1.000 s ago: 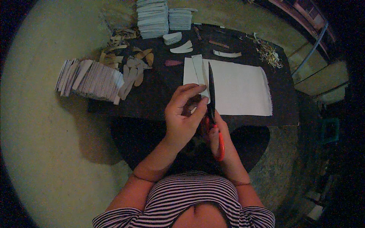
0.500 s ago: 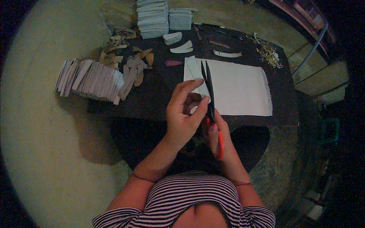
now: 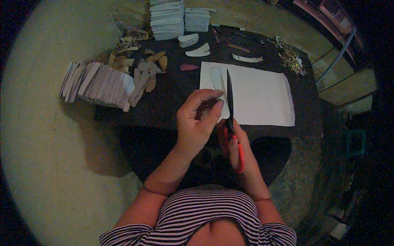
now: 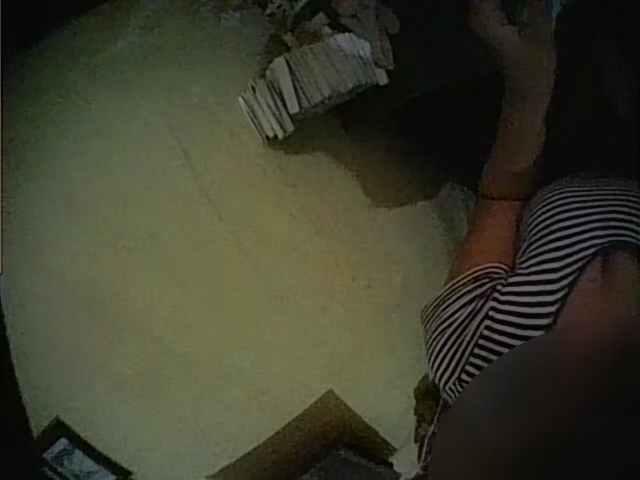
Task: The person uses red-handled scissors to trim and shape a white paper template, repeatedly adjusting the paper and cutting along its edges. They place the trimmed pieces on the table and continue cutting additional sections of the template.
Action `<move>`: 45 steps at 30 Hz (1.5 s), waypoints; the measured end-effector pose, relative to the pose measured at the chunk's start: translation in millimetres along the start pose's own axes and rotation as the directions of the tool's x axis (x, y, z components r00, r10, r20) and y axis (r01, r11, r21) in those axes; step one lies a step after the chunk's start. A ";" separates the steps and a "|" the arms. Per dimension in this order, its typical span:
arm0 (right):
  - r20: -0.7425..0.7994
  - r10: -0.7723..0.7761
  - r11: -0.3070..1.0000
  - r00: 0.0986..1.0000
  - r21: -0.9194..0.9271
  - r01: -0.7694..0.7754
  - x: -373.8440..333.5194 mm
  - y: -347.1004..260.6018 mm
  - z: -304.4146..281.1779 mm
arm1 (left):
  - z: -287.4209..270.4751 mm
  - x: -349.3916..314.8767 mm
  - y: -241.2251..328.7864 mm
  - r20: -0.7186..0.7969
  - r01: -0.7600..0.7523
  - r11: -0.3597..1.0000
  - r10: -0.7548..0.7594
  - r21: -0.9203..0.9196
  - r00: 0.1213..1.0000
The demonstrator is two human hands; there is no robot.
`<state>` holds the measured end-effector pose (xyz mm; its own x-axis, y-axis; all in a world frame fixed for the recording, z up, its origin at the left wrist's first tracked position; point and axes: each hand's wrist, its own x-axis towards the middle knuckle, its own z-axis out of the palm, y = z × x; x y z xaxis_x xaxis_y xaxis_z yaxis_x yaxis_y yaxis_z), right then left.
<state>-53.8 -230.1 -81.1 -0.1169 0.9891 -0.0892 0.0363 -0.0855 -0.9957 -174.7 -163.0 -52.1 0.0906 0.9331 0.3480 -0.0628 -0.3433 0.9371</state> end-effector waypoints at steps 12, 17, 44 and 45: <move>-0.055 -0.140 0.987 0.989 -0.091 0.134 3.0 0.6 2.8 | 0.4 -2.9 2.5 -0.007 -0.047 0.999 0.047 0.024 0.999; -0.037 -0.137 0.989 0.990 -0.066 0.134 5.0 4.9 1.8 | -0.2 -3.6 2.8 -0.019 -0.058 0.997 0.059 0.041 0.998; -0.056 -0.115 0.986 0.992 -0.124 0.108 4.6 6.6 2.1 | 1.4 -4.2 2.6 -0.050 -0.012 1.000 0.012 0.001 0.999; -0.062 -0.122 0.986 0.991 -0.126 0.114 4.5 6.7 2.0 | 2.0 -4.4 2.7 -0.045 -0.004 1.000 0.004 -0.003 0.999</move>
<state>-56.0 -226.4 -88.3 -0.0583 0.9977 0.0348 0.1470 0.0431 -0.9882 -173.2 -168.2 -51.0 0.0458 0.9356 0.3502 -0.0659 -0.3469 0.9356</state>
